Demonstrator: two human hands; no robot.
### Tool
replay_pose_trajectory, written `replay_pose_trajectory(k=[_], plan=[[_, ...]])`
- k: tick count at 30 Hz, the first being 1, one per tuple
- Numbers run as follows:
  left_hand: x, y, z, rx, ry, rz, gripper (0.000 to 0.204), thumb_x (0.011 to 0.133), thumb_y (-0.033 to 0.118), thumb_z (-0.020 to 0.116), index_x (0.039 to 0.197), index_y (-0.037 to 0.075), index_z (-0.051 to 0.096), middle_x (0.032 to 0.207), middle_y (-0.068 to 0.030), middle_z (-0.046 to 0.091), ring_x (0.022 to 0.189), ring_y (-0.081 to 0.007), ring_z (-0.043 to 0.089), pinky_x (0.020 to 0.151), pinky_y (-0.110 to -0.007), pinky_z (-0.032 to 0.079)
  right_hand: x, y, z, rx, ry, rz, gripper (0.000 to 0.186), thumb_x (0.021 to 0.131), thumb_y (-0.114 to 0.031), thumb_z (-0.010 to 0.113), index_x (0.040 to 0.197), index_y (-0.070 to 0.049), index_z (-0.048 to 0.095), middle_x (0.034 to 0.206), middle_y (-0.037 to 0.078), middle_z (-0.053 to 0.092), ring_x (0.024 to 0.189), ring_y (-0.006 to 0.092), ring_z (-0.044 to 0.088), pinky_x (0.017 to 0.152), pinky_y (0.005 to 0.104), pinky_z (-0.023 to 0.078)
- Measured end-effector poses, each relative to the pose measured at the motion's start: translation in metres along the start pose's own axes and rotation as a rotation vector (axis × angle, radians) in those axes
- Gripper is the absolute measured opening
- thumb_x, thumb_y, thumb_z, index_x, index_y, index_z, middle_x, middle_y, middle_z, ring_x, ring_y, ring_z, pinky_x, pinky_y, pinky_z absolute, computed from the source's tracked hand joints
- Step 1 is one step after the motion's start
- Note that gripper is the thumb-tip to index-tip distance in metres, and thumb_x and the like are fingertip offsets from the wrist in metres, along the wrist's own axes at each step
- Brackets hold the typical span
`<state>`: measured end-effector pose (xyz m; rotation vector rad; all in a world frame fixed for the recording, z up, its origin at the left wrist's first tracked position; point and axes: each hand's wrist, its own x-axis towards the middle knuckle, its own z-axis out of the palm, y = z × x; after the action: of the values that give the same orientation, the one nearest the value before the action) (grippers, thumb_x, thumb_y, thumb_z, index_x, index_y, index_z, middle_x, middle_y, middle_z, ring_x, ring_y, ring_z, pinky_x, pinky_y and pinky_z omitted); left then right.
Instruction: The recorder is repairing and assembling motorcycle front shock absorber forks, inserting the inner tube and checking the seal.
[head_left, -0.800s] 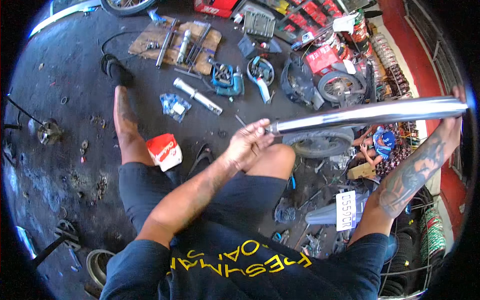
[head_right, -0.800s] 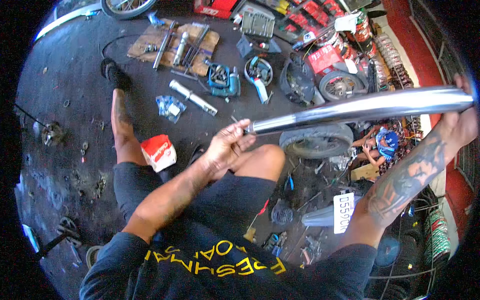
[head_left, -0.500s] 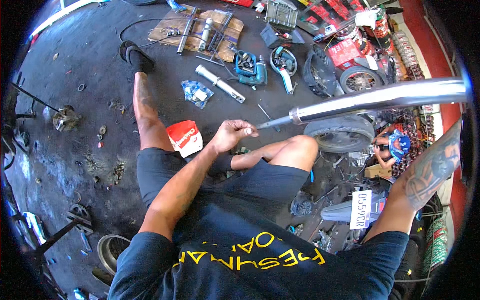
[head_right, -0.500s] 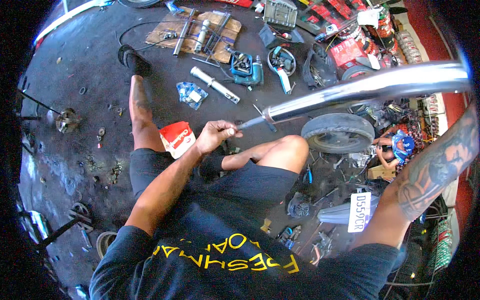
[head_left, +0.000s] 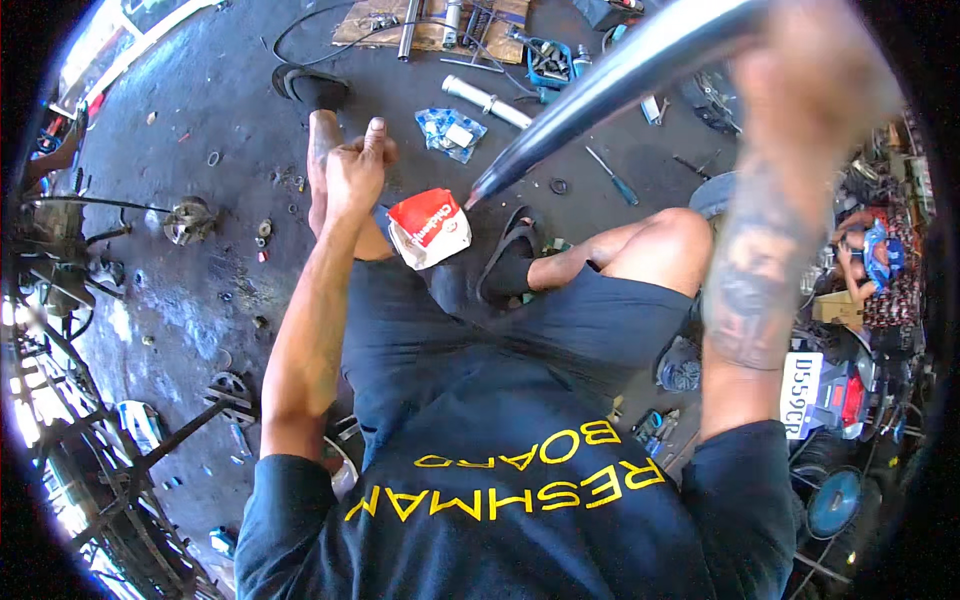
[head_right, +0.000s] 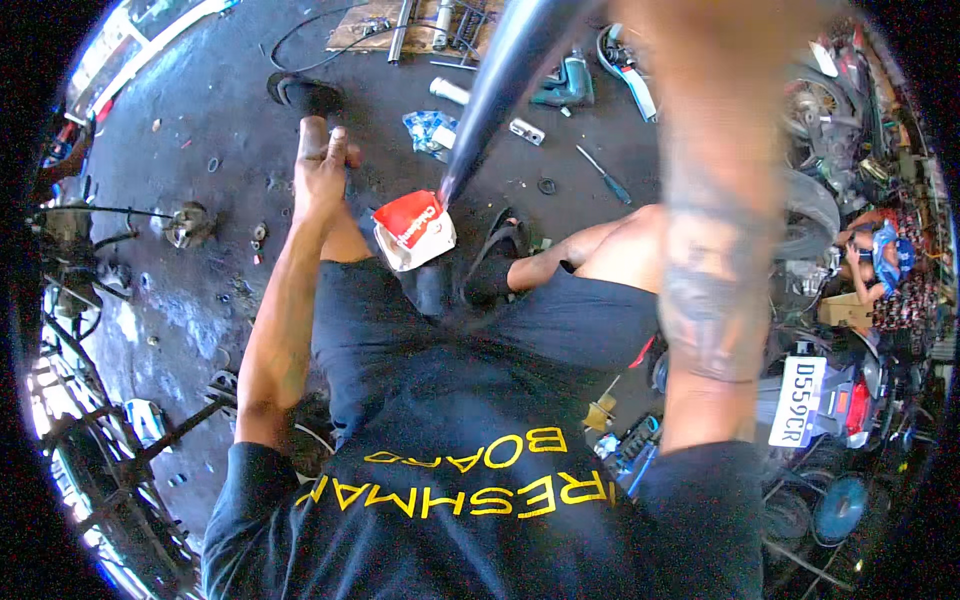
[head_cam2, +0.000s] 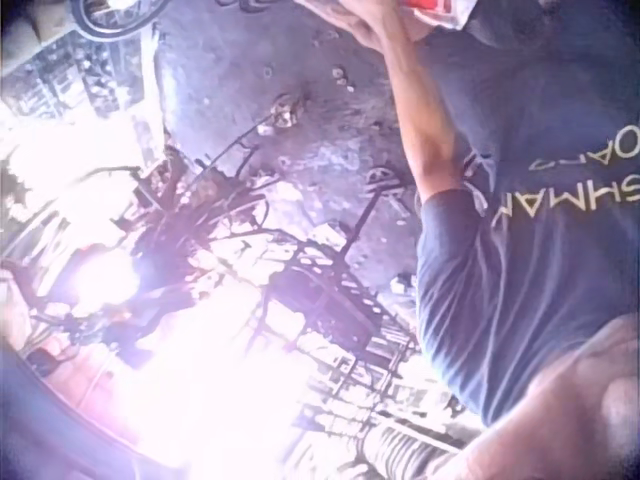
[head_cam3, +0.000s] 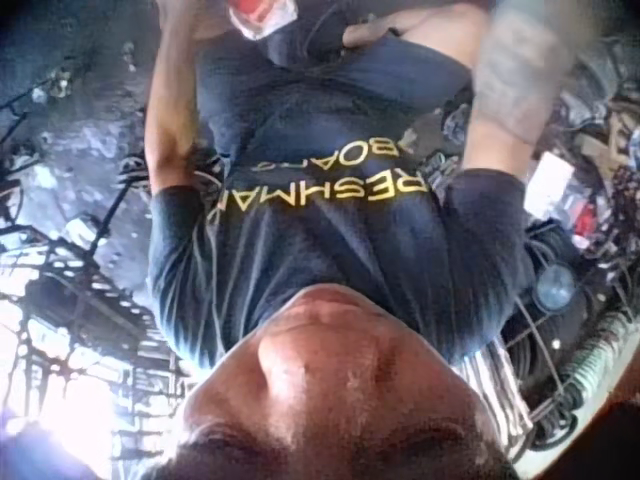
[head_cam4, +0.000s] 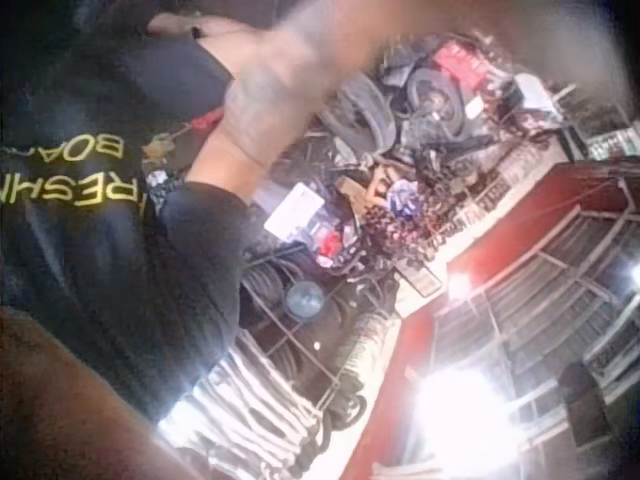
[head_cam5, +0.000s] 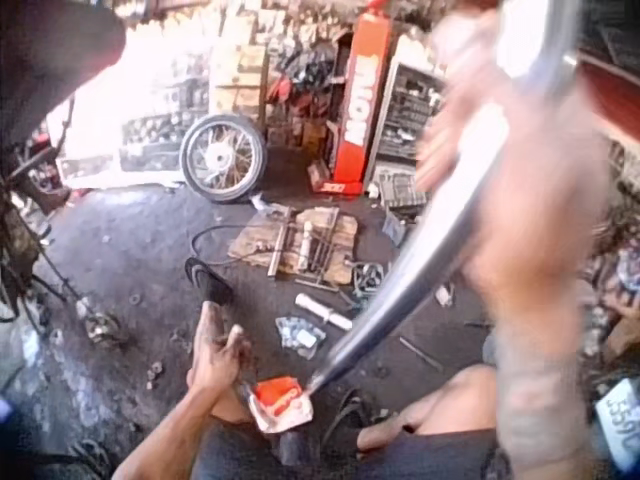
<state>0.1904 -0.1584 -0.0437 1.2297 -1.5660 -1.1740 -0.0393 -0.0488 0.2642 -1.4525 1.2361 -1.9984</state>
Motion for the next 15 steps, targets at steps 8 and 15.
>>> replay_pose_trajectory(k=[8, 15], plan=[[-0.011, 0.141, -0.074, 0.39, -0.017, 0.645, 0.051, 0.105, 0.036, 0.039, 0.127, -0.004, 0.062, 0.132, -0.0107, 0.063, 0.115, -0.0174, 0.058, 0.096, -0.029, 0.045, -0.106, 0.156, 0.088, 0.032, -0.084, 0.216, 0.024, 0.09, -0.026, 0.061, 0.106, -0.009, 0.059, 0.092, 0.013, 0.062, 0.08, 0.0317, 0.065, 0.073, 0.0451, 0.053], [0.029, 0.203, -0.084, 0.069, -0.362, 0.498, 0.054, 0.105, 0.036, 0.041, 0.146, 0.001, 0.04, 0.144, -0.0112, 0.05, 0.123, -0.022, 0.052, 0.109, -0.039, 0.037, -0.09, 0.101, 0.123, 0.085, -0.104, 0.046, 0.027, 0.088, -0.025, 0.059, 0.11, -0.009, 0.059, 0.098, 0.017, 0.065, 0.085, 0.0368, 0.067, 0.079, 0.0494, 0.054]])
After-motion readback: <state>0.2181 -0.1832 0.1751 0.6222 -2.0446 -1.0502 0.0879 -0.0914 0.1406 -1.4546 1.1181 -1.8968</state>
